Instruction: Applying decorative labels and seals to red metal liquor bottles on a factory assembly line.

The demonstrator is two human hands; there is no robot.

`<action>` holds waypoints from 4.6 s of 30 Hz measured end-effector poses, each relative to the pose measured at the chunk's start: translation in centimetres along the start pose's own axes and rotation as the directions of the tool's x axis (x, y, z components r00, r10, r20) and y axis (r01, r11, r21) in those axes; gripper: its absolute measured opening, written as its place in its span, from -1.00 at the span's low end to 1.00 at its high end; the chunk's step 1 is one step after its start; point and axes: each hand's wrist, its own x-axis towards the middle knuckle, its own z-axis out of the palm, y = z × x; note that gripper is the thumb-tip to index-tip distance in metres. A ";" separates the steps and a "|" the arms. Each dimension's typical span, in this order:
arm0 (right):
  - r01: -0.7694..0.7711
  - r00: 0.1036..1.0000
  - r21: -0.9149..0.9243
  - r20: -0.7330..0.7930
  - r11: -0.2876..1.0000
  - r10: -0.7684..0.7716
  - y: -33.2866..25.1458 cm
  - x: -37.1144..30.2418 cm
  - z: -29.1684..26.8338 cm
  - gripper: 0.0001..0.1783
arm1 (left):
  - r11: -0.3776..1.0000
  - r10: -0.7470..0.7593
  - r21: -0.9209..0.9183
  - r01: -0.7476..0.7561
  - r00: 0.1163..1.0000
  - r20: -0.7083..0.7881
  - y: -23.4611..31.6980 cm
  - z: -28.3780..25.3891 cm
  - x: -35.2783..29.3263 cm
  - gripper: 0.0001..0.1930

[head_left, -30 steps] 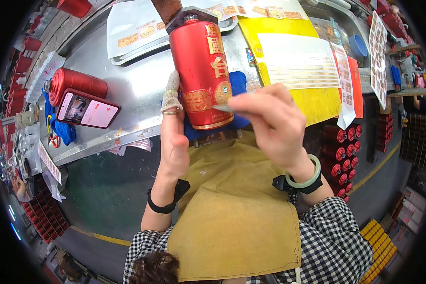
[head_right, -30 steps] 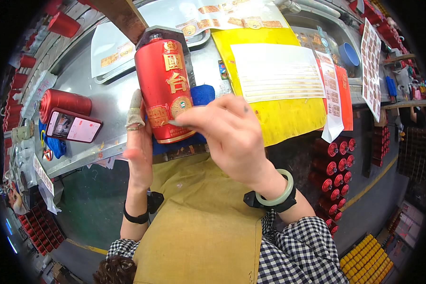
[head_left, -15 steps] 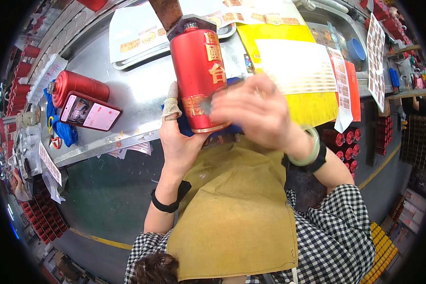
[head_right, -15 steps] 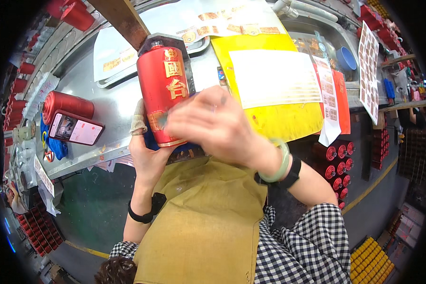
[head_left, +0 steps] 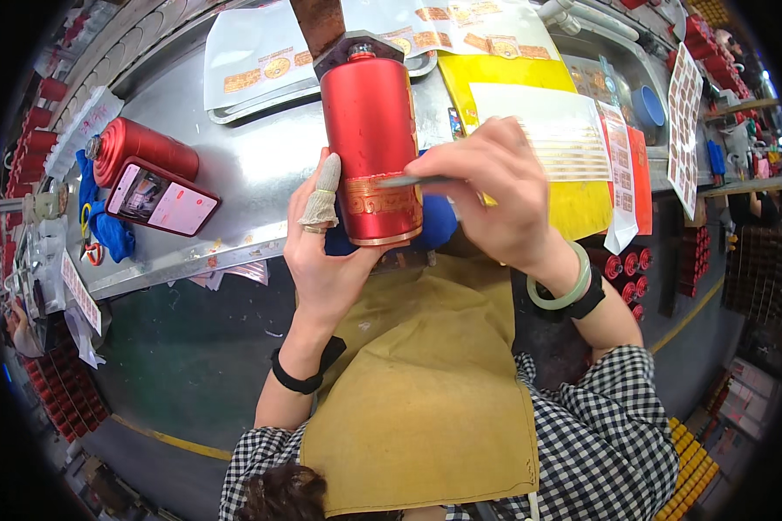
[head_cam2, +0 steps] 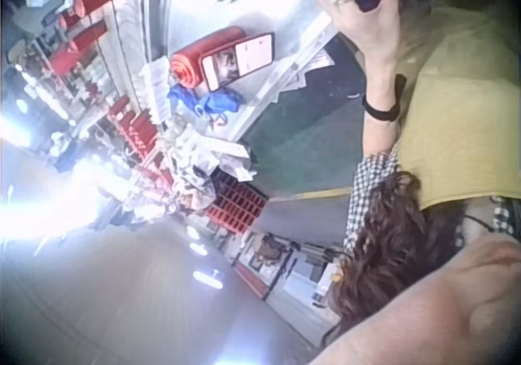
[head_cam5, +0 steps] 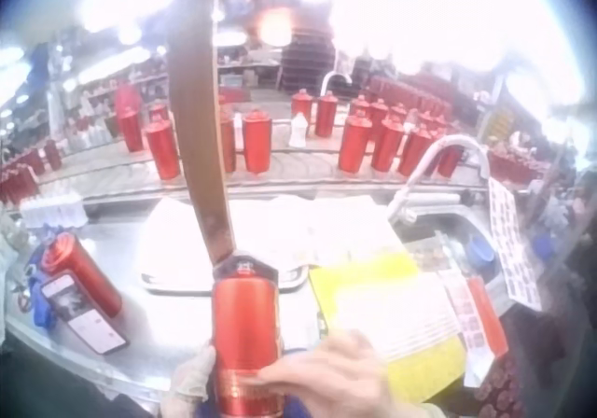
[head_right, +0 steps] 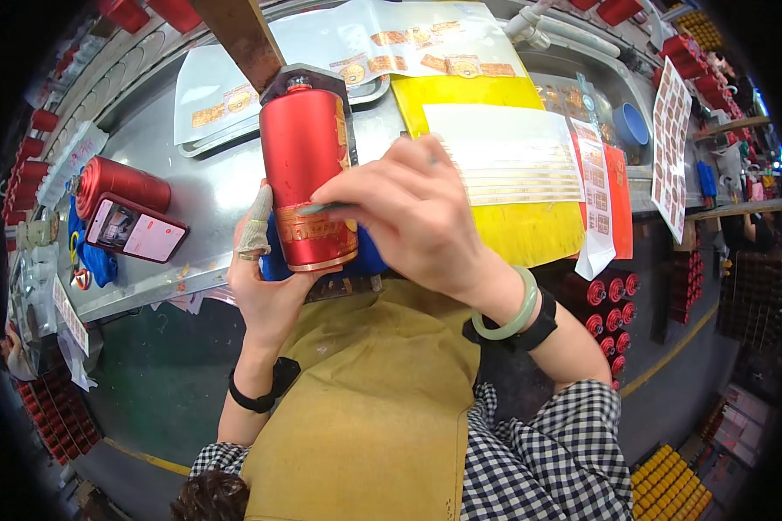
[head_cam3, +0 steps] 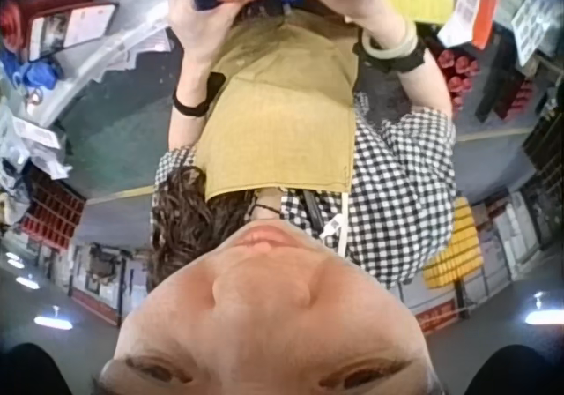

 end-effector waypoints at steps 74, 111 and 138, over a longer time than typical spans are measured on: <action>-0.030 0.999 -0.049 0.024 0.998 0.031 -3.2 -3.1 0.5 -0.72 | 0.958 0.231 0.209 -0.196 0.960 -0.157 -0.7 1.2 -2.3 -0.40; 0.347 0.928 -0.258 0.230 0.901 -0.292 -2.5 3.1 1.3 -0.70 | 0.969 -0.114 -0.240 0.057 0.966 -0.231 0.4 1.4 -2.0 -0.12; 0.111 0.979 -0.337 0.198 0.935 -0.045 -3.3 5.3 1.2 -0.68 | 0.981 -0.029 -0.195 -0.008 0.982 -0.188 0.4 1.2 -1.8 -0.12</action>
